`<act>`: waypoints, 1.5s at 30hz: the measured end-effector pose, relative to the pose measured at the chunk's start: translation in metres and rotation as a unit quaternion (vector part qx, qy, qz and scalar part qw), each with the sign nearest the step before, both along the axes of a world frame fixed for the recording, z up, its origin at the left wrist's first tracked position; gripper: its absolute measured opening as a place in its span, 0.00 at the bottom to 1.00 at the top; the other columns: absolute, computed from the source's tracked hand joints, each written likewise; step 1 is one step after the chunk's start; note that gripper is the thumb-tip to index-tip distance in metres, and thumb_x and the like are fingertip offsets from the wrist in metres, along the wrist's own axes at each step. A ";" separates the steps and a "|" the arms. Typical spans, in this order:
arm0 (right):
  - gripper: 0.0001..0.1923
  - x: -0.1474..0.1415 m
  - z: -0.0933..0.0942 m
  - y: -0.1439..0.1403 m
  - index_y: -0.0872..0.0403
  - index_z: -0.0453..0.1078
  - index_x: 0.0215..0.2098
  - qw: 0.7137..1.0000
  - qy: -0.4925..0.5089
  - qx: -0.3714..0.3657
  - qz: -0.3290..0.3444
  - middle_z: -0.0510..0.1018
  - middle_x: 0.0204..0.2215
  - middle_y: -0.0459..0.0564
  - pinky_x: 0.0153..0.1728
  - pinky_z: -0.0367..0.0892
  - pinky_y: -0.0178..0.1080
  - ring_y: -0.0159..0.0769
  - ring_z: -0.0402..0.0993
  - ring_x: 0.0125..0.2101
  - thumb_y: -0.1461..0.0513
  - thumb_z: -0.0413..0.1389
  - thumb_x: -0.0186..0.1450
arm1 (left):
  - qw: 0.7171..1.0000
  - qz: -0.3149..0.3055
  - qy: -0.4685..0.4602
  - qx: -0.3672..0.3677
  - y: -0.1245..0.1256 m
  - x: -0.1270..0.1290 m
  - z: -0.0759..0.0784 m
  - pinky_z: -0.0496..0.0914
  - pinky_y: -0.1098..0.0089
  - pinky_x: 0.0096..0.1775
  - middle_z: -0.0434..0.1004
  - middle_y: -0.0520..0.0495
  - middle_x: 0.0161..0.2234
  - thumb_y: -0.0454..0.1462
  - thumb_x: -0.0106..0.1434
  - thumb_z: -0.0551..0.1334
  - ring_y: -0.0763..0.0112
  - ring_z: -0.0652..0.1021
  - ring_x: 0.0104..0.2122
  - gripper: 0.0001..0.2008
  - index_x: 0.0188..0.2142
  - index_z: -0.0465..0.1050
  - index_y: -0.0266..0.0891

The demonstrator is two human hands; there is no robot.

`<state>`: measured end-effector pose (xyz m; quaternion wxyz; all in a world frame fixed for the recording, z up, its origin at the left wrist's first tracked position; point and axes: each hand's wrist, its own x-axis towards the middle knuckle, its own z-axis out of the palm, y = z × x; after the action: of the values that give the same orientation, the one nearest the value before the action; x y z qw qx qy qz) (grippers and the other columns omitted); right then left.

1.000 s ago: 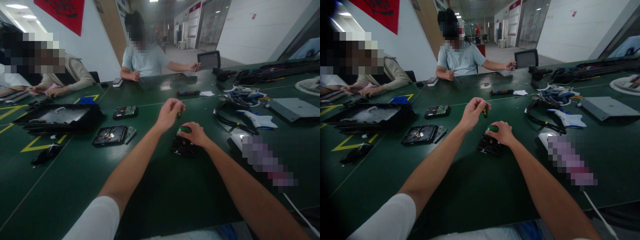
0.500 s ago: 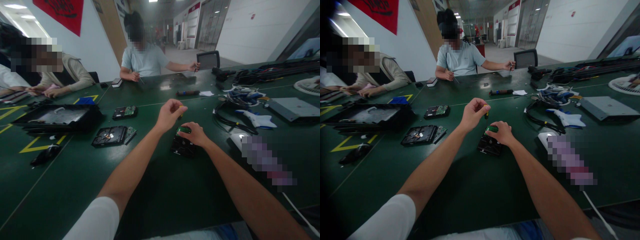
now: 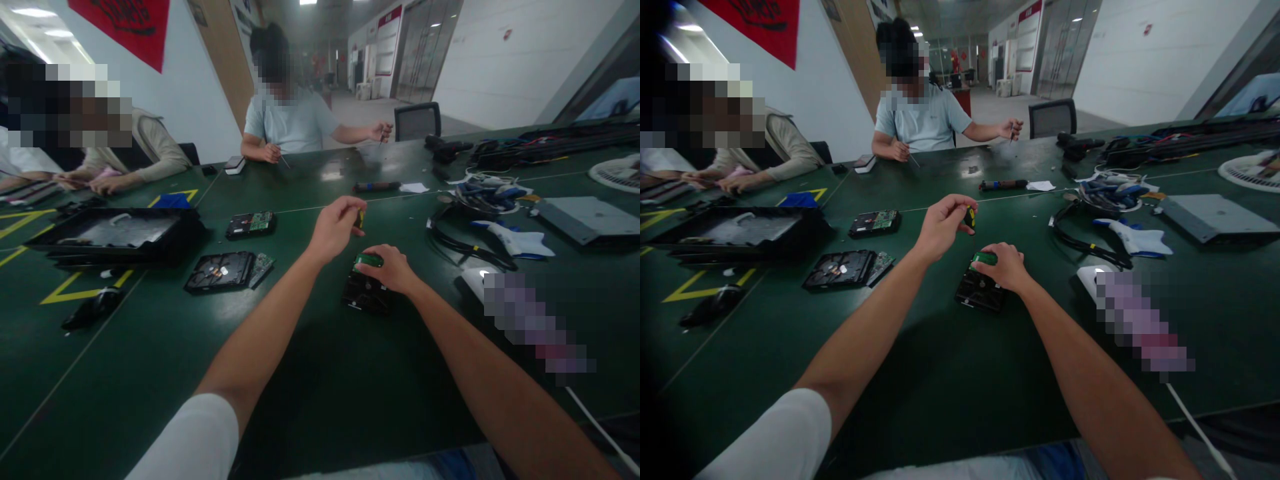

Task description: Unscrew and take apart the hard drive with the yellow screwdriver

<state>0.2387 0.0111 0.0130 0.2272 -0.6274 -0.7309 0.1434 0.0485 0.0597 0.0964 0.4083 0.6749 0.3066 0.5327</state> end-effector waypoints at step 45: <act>0.23 0.001 0.002 0.000 0.44 0.81 0.54 1.000 0.001 -0.005 0.001 0.83 0.55 0.54 0.57 0.68 0.58 0.58 0.76 0.58 0.42 0.65 0.68 | 0.976 -0.088 -0.092 -0.175 -0.006 0.001 0.007 0.78 0.72 0.33 0.81 0.46 0.38 0.39 0.73 0.65 0.70 0.81 0.38 0.07 0.39 0.77 0.39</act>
<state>0.2397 0.0108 0.0147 0.2242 -0.6278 -0.7306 0.1479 0.0497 0.0539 0.1036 0.5917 0.5659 0.2952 0.4924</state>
